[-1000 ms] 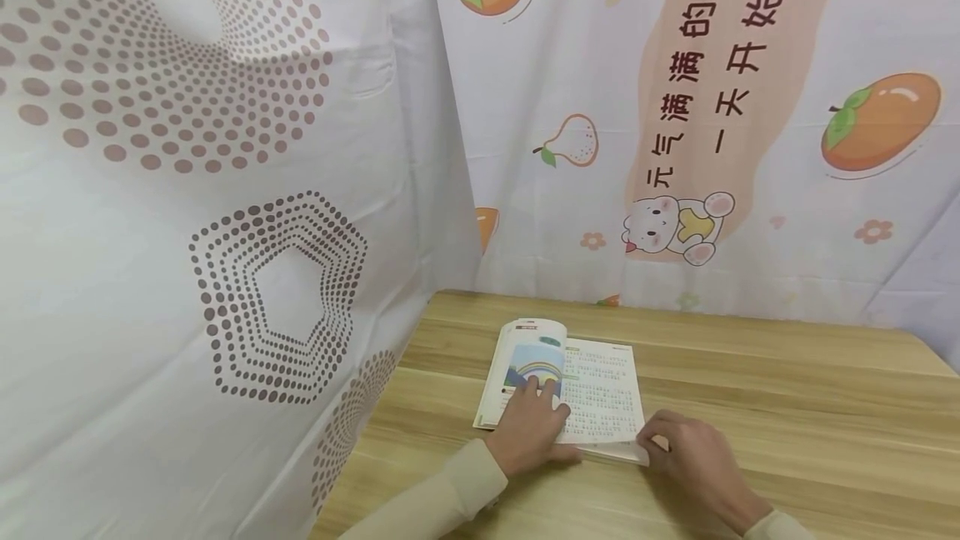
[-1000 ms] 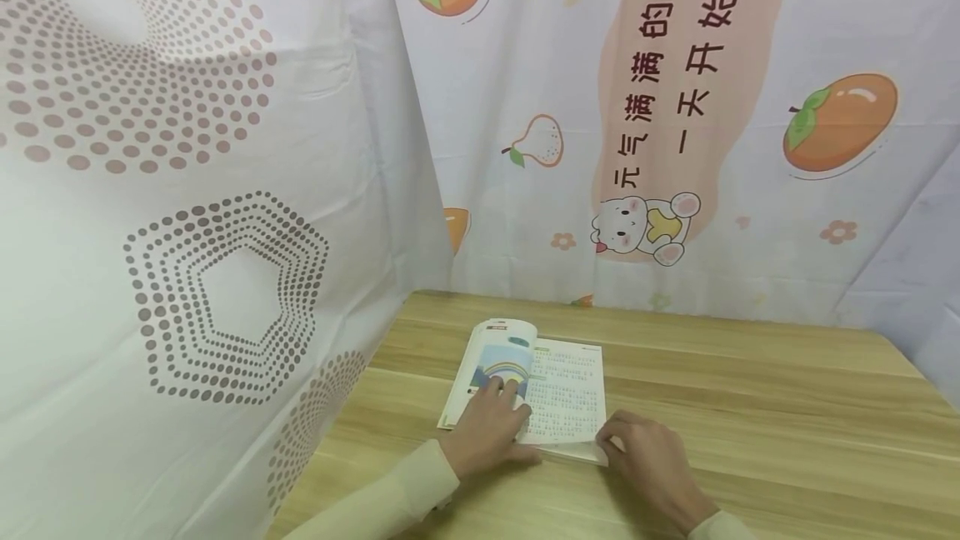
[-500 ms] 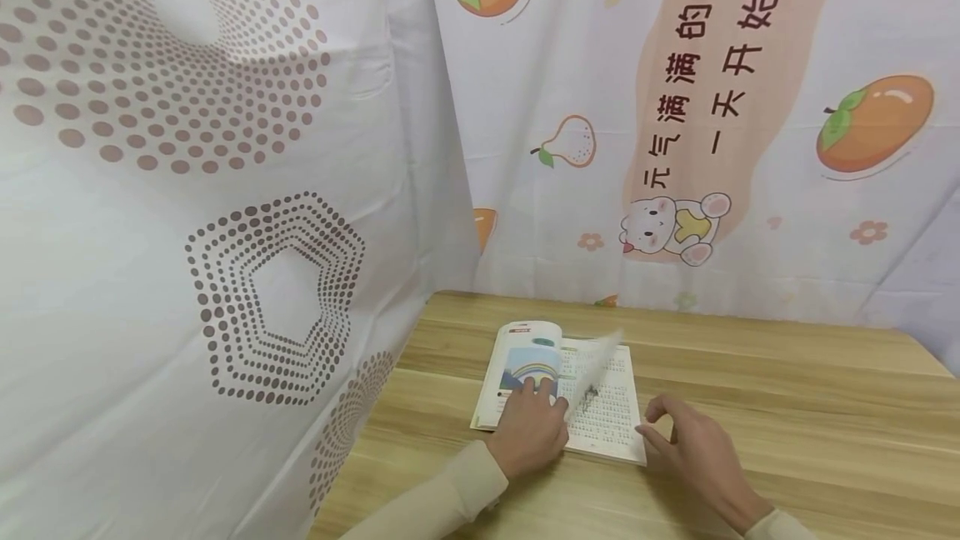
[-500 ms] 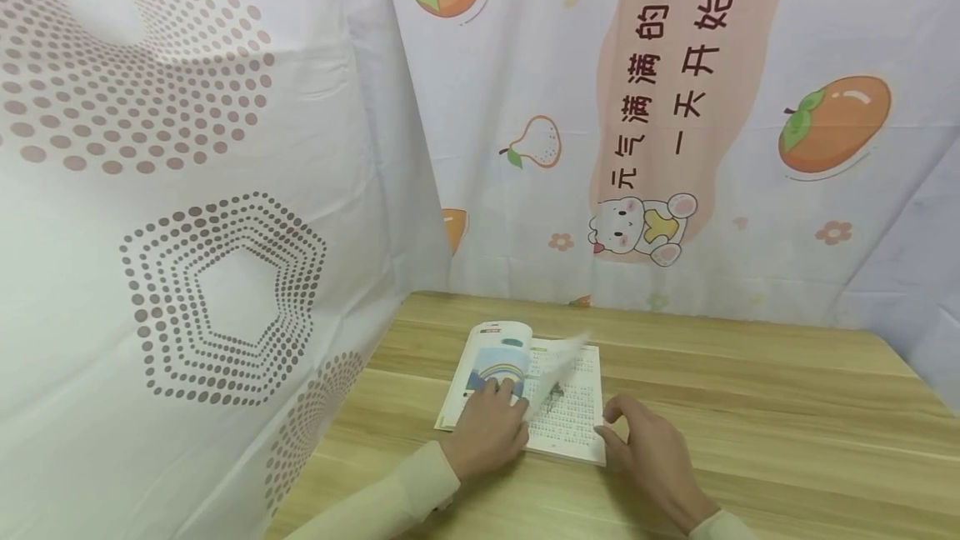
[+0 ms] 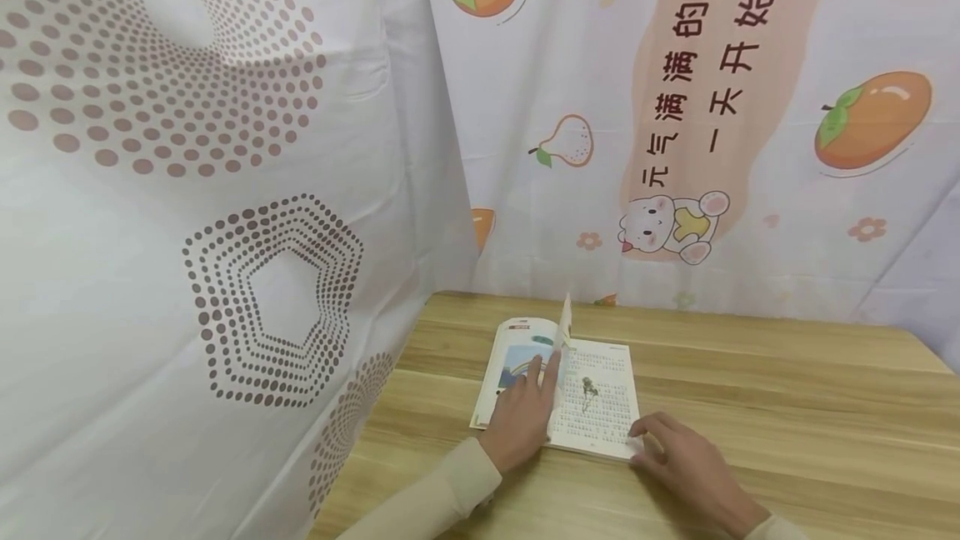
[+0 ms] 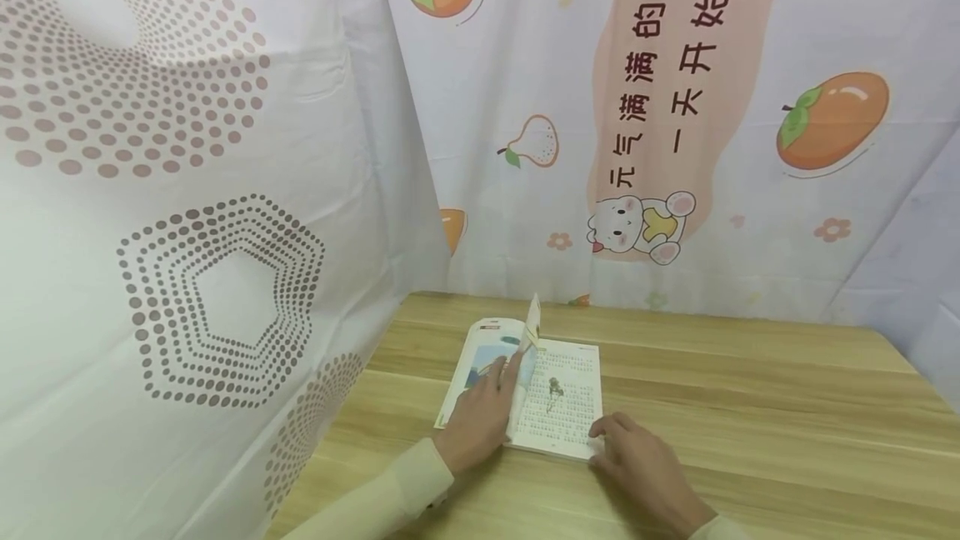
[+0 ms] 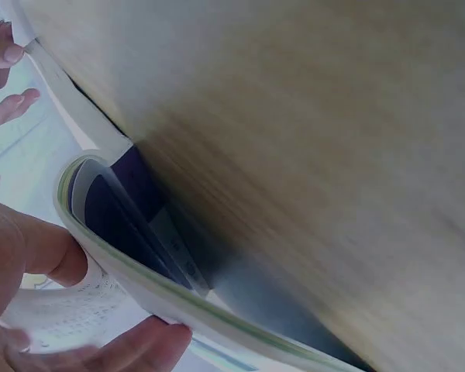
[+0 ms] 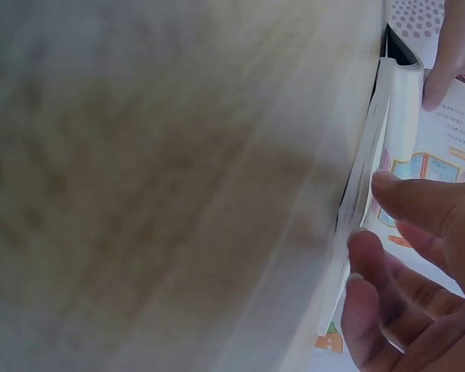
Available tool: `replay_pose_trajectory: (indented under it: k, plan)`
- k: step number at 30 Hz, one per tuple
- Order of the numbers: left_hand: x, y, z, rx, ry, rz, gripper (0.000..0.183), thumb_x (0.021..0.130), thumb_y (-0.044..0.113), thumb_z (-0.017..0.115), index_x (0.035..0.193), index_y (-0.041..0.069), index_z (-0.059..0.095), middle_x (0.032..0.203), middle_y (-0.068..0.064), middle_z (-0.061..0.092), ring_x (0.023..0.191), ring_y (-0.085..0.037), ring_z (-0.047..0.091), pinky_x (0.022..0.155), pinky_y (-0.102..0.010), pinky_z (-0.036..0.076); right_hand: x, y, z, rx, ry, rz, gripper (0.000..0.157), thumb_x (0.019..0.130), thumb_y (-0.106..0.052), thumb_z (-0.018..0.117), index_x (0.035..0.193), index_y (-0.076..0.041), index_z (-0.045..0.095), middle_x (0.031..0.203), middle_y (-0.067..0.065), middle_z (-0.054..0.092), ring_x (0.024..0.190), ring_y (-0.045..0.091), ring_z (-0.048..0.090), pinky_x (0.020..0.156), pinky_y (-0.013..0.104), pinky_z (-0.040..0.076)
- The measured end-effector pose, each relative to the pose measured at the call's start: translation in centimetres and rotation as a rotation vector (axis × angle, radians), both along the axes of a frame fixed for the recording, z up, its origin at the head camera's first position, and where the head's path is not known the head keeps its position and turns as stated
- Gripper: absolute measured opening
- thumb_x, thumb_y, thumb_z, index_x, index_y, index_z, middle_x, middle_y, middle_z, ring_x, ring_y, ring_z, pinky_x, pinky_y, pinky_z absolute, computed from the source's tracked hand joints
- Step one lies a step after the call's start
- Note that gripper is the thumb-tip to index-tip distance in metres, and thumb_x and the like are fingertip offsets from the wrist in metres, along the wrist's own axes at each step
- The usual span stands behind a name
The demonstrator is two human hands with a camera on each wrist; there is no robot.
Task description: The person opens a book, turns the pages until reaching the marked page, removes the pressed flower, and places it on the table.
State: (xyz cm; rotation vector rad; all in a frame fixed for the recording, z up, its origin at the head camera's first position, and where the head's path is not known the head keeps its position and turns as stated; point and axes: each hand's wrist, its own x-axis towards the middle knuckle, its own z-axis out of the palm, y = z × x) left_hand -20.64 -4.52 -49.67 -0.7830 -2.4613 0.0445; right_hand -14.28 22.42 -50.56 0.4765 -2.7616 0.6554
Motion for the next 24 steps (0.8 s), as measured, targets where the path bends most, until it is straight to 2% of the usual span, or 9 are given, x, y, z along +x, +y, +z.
replay_pose_trajectory:
  k: [2, 4, 7, 9, 11, 13, 16, 21, 24]
  plan:
    - [-0.1, 0.0, -0.1, 0.023, 0.004, 0.000, 0.096, 0.083, 0.006, 0.080, 0.161, 0.001, 0.024, 0.146, -0.029, 0.048, 0.063, -0.011, 0.052, 0.042, -0.016, 0.031, -0.1, 0.0, -0.2, 0.028, 0.007, 0.013, 0.029, 0.082, -0.026, 0.087, 0.106, -0.026, 0.070, 0.112, -0.009, 0.066, 0.083, 0.005, 0.061, 0.076, 0.038, 0.056]
    - [-0.1, -0.1, -0.1, 0.035, 0.032, -0.002, 0.093, 0.081, 0.006, 0.083, 0.159, 0.004, 0.032, 0.151, -0.032, 0.041, 0.074, -0.015, 0.059, 0.047, -0.017, 0.041, -0.2, 0.0, -0.2, 0.058, 0.019, 0.031, 0.029, 0.081, -0.026, 0.087, 0.105, -0.025, 0.071, 0.112, -0.009, 0.067, 0.085, 0.005, 0.061, 0.077, 0.037, 0.057]
    - [-0.3, -0.2, -0.2, 0.036, 0.070, -0.002, 0.073, 0.082, 0.007, 0.083, 0.149, 0.010, 0.052, 0.154, -0.032, 0.037, 0.112, -0.033, 0.062, 0.077, -0.033, 0.058, -0.3, 0.1, -0.2, 0.088, 0.026, 0.055, 0.029, 0.081, -0.026, 0.088, 0.104, -0.024, 0.072, 0.112, -0.008, 0.067, 0.083, 0.002, 0.058, 0.075, 0.034, 0.057]
    - [-0.4, -0.4, -0.2, 0.007, 0.086, -0.006, 0.053, 0.085, 0.009, 0.080, 0.135, 0.013, 0.065, 0.154, -0.028, 0.041, 0.133, -0.042, 0.050, 0.097, -0.047, 0.052, -0.3, 0.2, -0.2, 0.099, 0.029, 0.063, 0.028, 0.081, -0.027, 0.088, 0.103, -0.025, 0.072, 0.110, -0.009, 0.067, 0.085, 0.003, 0.060, 0.076, 0.035, 0.057]
    - [-0.4, -0.5, -0.2, -0.041, 0.086, -0.001, 0.038, 0.086, 0.014, 0.079, 0.124, 0.016, 0.072, 0.150, -0.020, 0.050, 0.141, -0.042, 0.042, 0.108, -0.055, 0.042, -0.5, 0.1, 0.0, 0.101, 0.020, 0.067, 0.025, 0.082, -0.028, 0.086, 0.102, -0.025, 0.072, 0.109, -0.010, 0.067, 0.087, 0.007, 0.064, 0.076, 0.037, 0.058]
    - [-0.4, -0.7, -0.1, -0.096, 0.081, -0.001, 0.027, 0.086, 0.022, 0.081, 0.113, 0.019, 0.076, 0.138, -0.011, 0.062, 0.140, -0.038, 0.044, 0.110, -0.056, 0.038, -0.6, 0.1, 0.1, 0.099, 0.012, 0.062, 0.021, 0.084, -0.028, 0.085, 0.101, -0.025, 0.072, 0.107, -0.009, 0.068, 0.091, 0.013, 0.068, 0.078, 0.040, 0.058]
    - [-0.2, -0.8, 0.0, -0.148, 0.050, 0.004, 0.026, 0.084, 0.033, 0.083, 0.105, 0.021, 0.077, 0.115, -0.001, 0.072, 0.125, -0.029, 0.056, 0.109, -0.057, 0.036, -0.9, -0.1, 0.4, 0.082, -0.012, 0.047, 0.014, 0.087, -0.027, 0.082, 0.097, -0.025, 0.073, 0.104, -0.008, 0.069, 0.092, 0.018, 0.069, 0.077, 0.043, 0.058]
    - [-0.1, -1.1, -0.1, -0.135, 0.017, -0.001, 0.015, 0.089, 0.025, 0.076, 0.103, 0.019, 0.075, 0.097, 0.003, 0.072, 0.094, -0.019, 0.064, 0.105, -0.057, 0.040, -1.4, -0.4, 1.0, 0.049, -0.057, 0.014, 0.009, 0.088, -0.025, 0.080, 0.092, -0.025, 0.072, 0.097, -0.008, 0.070, 0.084, 0.014, 0.068, 0.070, 0.037, 0.056]
    - [-0.2, -1.4, -0.3, -0.115, 0.044, -0.028, 0.012, 0.091, 0.022, 0.071, 0.101, 0.017, 0.075, 0.091, 0.002, 0.071, 0.084, -0.018, 0.064, 0.089, -0.045, 0.051, -1.8, -0.7, 1.2, 0.050, -0.091, -0.001, 0.009, 0.089, -0.026, 0.080, 0.089, -0.024, 0.071, 0.090, -0.010, 0.068, 0.075, 0.007, 0.061, 0.064, 0.031, 0.051]
